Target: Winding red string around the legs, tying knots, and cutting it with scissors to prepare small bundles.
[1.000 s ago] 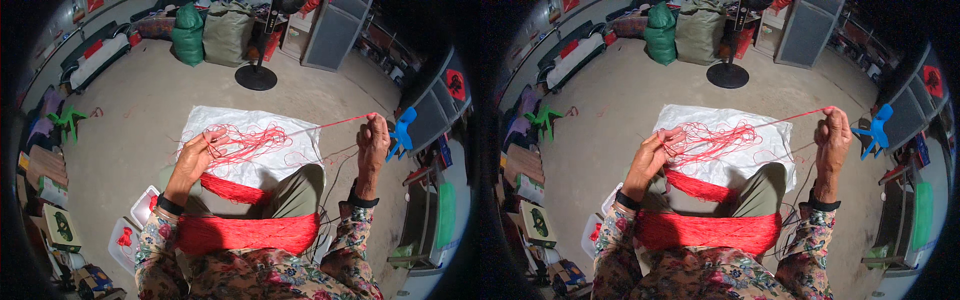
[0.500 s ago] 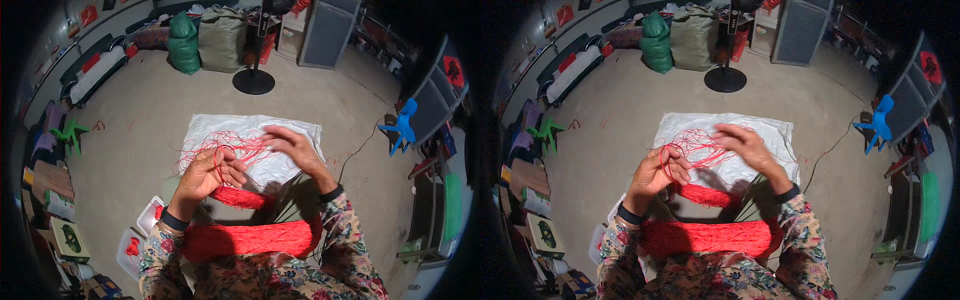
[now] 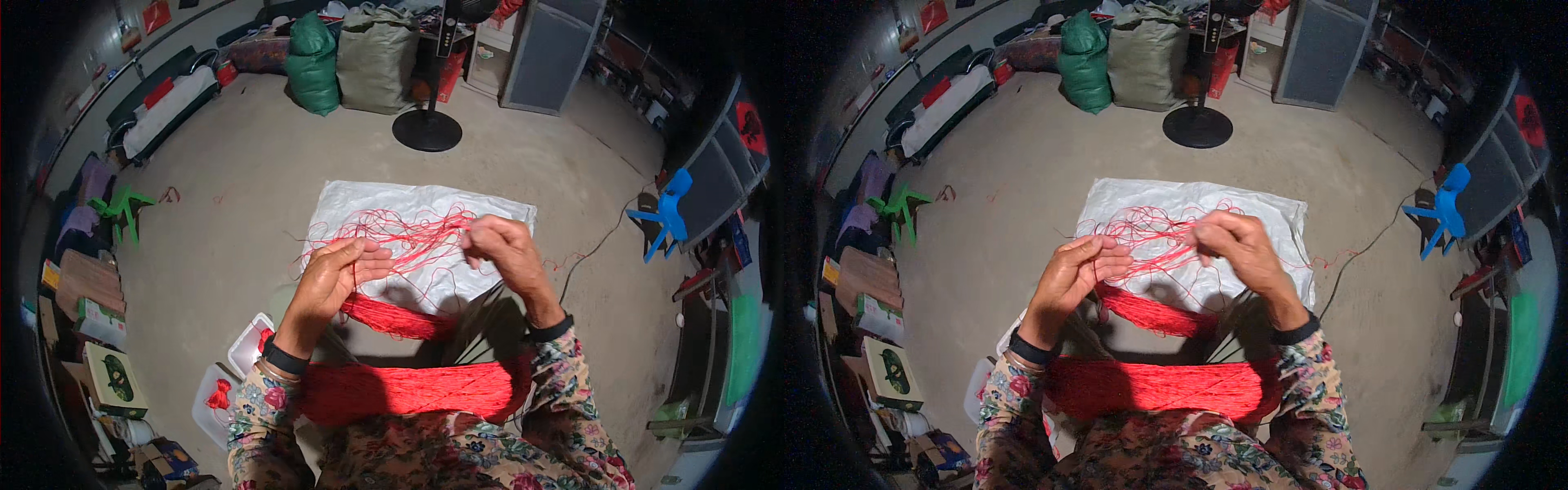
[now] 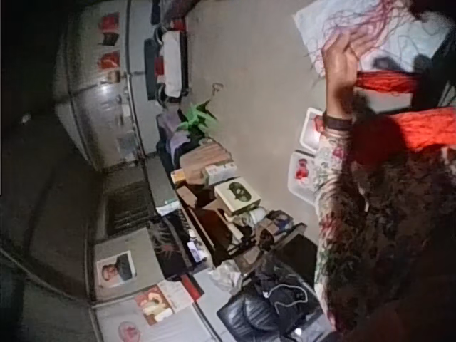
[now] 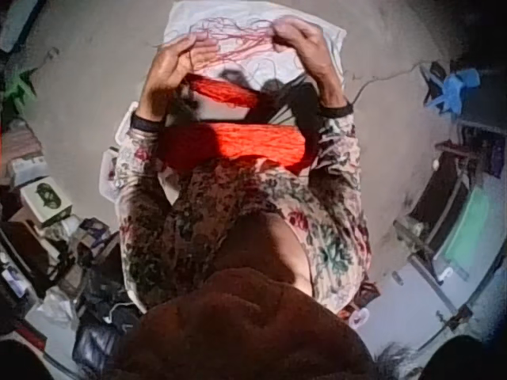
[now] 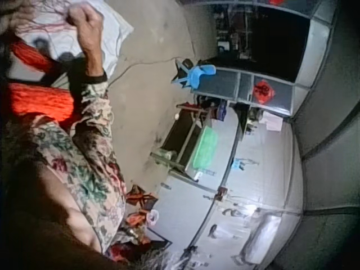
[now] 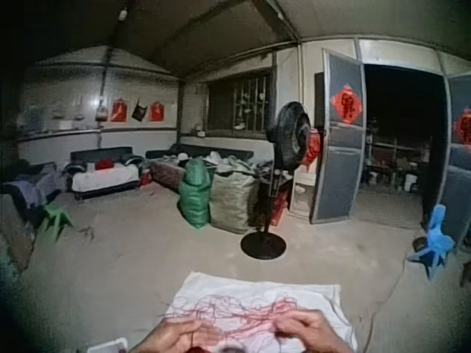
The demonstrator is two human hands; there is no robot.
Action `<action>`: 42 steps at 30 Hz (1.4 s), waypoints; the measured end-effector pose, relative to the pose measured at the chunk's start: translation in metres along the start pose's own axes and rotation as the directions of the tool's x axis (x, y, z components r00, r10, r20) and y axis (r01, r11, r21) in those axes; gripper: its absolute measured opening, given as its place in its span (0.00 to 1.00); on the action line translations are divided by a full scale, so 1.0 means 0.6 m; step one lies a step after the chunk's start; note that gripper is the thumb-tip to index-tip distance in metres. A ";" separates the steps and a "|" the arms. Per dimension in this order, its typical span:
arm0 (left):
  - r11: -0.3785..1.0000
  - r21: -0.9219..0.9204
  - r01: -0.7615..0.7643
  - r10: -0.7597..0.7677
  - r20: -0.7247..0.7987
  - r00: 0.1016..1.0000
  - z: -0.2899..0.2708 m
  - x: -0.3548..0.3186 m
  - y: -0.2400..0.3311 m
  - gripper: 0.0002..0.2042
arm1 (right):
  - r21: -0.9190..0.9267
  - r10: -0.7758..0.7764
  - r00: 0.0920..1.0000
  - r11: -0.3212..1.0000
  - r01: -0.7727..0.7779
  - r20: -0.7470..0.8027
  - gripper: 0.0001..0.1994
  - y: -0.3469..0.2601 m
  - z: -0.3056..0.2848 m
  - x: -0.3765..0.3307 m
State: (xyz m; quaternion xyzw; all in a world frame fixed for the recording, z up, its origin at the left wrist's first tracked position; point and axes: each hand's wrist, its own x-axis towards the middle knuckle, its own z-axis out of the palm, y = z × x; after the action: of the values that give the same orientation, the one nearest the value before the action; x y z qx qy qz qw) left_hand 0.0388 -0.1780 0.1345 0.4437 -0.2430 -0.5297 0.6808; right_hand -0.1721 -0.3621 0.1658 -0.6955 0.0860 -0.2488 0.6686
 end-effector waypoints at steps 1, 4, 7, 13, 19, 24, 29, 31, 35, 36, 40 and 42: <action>0.998 -0.066 -0.023 0.022 -0.010 1.000 -0.001 0.000 0.000 0.13 | -0.038 0.018 0.999 0.999 -0.019 -0.031 0.11 0.003 -0.015 -0.008; 0.988 -0.153 -0.036 0.037 0.003 0.999 0.006 -0.004 0.007 0.13 | -0.431 -0.017 0.986 0.901 -0.057 -0.166 0.11 0.044 -0.073 -0.020; 0.989 -0.147 0.016 -0.001 0.101 0.995 0.025 -0.014 0.018 0.13 | -0.842 -0.164 0.986 0.537 0.060 -0.035 0.14 0.066 -0.076 -0.032; 0.994 0.015 0.106 -0.105 0.338 0.935 0.071 -0.031 0.029 0.15 | -0.104 -0.079 0.982 0.990 0.097 0.170 0.26 0.001 0.050 0.016; 0.992 0.096 0.082 -0.111 0.350 0.930 0.080 -0.034 0.034 0.18 | 0.074 0.051 0.967 0.995 -0.072 0.249 0.09 0.043 0.048 0.022; 0.993 0.064 0.101 -0.116 0.329 0.937 0.083 -0.047 0.030 0.18 | -0.108 -0.019 0.984 0.993 0.039 0.179 0.11 0.023 0.075 0.027; 0.976 0.217 -0.015 -0.016 0.142 0.990 0.080 -0.029 0.034 0.19 | -0.374 -0.027 0.986 0.923 0.087 0.163 0.09 0.015 0.096 -0.004; 0.911 0.410 0.047 -0.100 0.108 0.989 0.070 -0.026 0.025 0.20 | -0.557 -0.146 0.971 0.798 0.229 0.190 0.07 0.008 0.095 -0.011; 0.851 0.523 0.047 -0.190 0.222 0.956 0.056 -0.031 0.025 0.18 | -0.516 -0.045 0.986 0.848 0.124 0.163 0.08 -0.033 0.070 0.007; 0.851 0.523 0.047 -0.190 0.224 0.956 0.063 -0.035 0.031 0.18 | -0.422 -0.044 0.989 0.901 0.101 0.143 0.08 -0.024 0.062 0.012; 0.935 0.323 0.147 -0.281 0.421 0.863 0.071 -0.042 0.034 0.18 | -0.307 -0.020 0.992 0.950 0.059 0.128 0.08 0.013 0.057 0.022; 0.998 0.013 -0.060 0.047 0.465 0.884 0.075 -0.038 0.026 0.19 | -0.212 -0.004 0.995 0.977 0.026 0.103 0.08 0.032 0.066 0.022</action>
State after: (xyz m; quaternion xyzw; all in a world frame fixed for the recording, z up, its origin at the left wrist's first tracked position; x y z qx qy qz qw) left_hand 0.0034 -0.1718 0.1728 0.3065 -0.4183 -0.5982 0.6110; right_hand -0.1386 -0.3349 0.1510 -0.7756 0.0728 -0.2073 0.5918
